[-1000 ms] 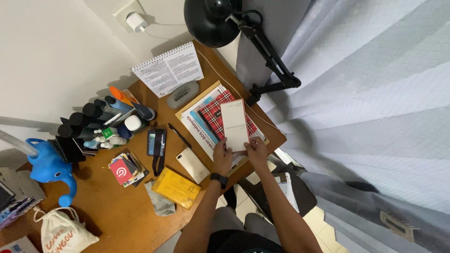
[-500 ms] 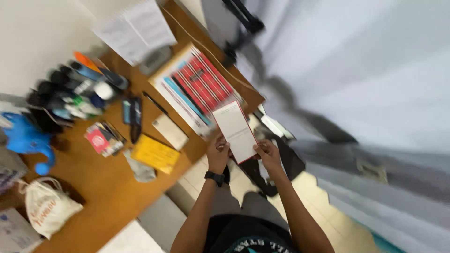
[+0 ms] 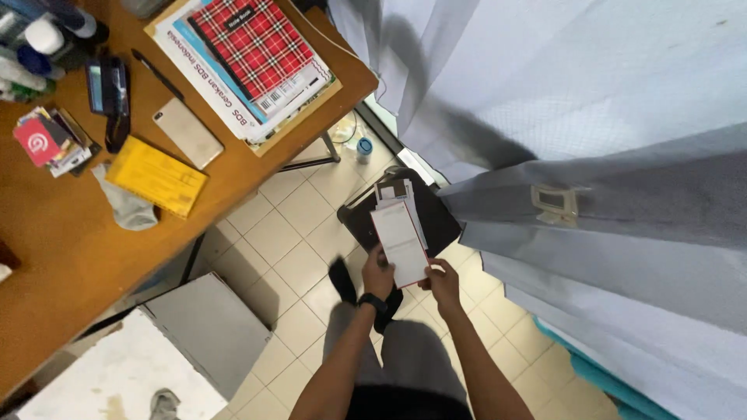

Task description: Clearing items from a desk and placing them on a chair

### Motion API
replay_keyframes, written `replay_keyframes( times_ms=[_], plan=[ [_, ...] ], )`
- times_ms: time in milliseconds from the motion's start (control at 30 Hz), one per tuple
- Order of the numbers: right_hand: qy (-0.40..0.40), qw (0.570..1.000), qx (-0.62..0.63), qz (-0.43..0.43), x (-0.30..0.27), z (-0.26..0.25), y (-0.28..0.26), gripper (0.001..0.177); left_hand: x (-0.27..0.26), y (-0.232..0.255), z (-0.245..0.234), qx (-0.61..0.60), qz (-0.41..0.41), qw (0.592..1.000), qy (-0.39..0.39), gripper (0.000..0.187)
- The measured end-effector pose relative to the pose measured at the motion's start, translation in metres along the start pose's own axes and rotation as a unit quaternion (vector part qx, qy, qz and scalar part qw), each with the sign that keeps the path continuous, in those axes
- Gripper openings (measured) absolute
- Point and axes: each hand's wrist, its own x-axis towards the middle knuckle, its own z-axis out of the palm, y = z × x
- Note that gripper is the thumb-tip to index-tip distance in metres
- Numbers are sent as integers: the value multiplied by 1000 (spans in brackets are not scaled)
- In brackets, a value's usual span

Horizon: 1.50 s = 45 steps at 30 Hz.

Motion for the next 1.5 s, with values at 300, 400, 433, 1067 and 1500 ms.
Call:
replay_keyframes(
  times_ms=[300, 400, 433, 1067, 1500],
  plan=[
    [44, 999, 22, -7, 125, 18, 92, 29, 62, -82, 51, 132, 40, 986, -92, 56],
    [63, 994, -83, -14, 144, 19, 98, 36, 71, -91, 61, 255, 87, 959, -91, 50],
    [65, 994, -83, -13, 141, 21, 95, 36, 72, -94, 61, 255, 87, 959, -93, 50],
    [-132, 832, -449, -298, 78, 35, 73, 31, -5, -72, -39, 168, 79, 981, -53, 39],
    [-107, 844, -338, -402, -32, 164, -132, 33, -15, 122, -190, -91, 130, 978, 131, 30]
  ],
)
